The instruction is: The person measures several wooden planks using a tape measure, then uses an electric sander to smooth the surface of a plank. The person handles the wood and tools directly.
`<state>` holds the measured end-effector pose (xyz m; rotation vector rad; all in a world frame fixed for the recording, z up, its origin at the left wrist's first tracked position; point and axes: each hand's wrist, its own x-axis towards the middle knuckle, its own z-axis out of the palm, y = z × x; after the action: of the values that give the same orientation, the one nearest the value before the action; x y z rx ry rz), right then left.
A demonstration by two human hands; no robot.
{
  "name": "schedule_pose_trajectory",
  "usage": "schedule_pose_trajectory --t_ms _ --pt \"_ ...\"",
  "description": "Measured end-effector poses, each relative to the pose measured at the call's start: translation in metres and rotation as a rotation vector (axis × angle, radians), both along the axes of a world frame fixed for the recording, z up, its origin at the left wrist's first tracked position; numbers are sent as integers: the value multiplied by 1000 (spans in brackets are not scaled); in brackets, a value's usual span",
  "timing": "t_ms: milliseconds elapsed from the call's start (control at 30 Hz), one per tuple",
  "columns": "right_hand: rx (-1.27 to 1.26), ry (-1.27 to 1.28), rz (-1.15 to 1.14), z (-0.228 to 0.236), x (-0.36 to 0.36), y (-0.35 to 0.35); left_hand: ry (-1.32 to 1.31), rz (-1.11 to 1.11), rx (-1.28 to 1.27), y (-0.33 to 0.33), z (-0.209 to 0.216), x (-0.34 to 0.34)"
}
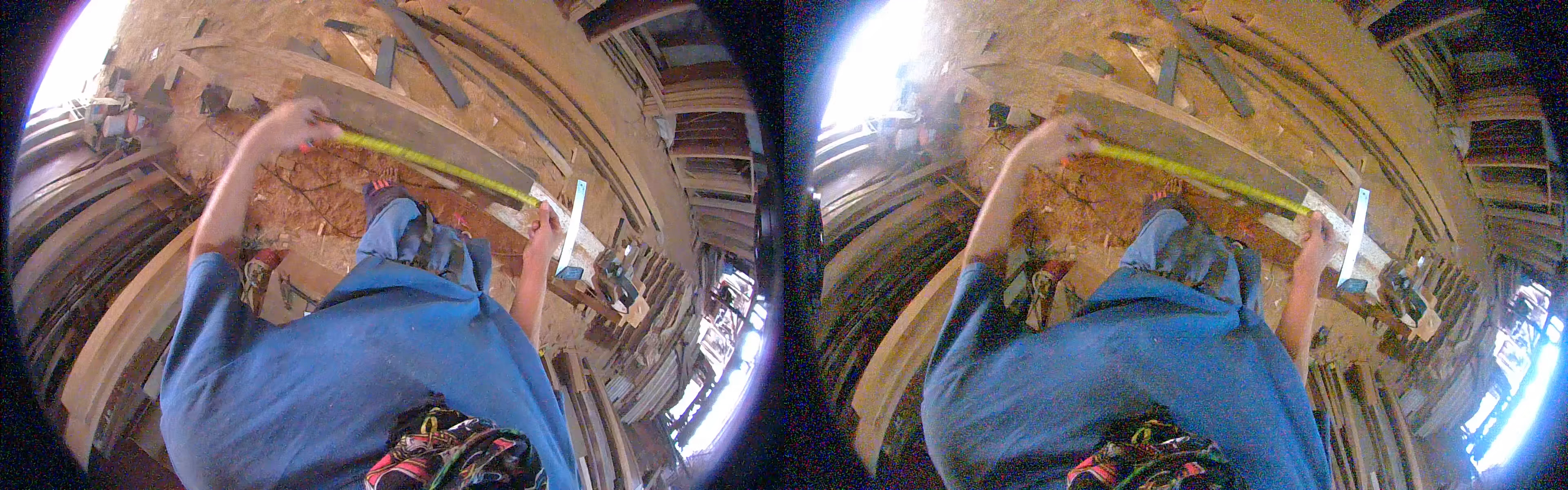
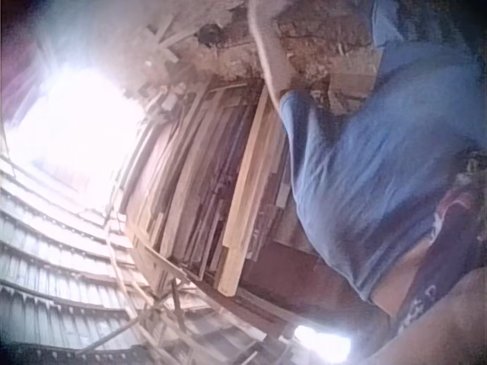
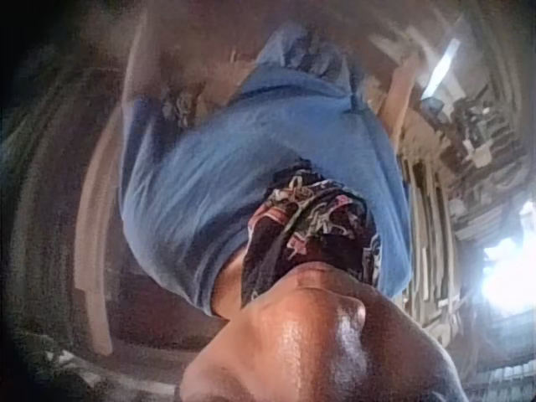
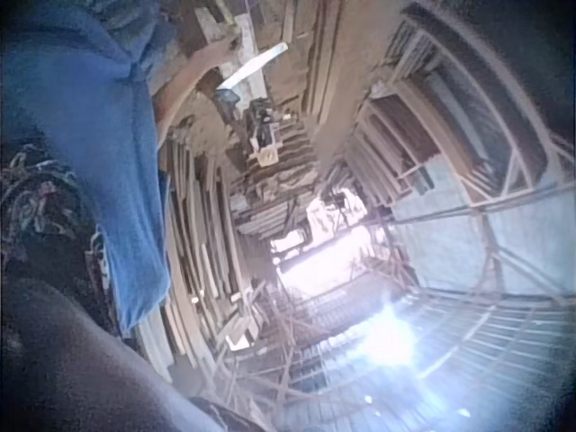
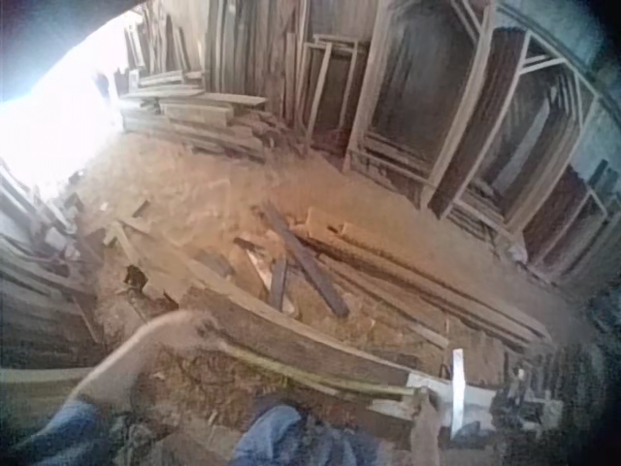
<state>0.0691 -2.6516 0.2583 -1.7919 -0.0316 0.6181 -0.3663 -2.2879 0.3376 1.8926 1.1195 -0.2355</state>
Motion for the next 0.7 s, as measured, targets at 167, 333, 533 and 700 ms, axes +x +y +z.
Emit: schedule_pose_trajectory --t_ms 167,333,533,700 --pt "38 -136 530 53 -59 -15 -10 -138 -200 -159 -5 114" --pt "64 -5 1063 75 -41 -96 -282 101 -386 -275 -5 210" --pt "564 509 260 72 -45 -185 -478 96 -589 -395 -11 330" --pt "963 870 -235 41 -21 -244 -440 -541 -251 -458 -9 394"
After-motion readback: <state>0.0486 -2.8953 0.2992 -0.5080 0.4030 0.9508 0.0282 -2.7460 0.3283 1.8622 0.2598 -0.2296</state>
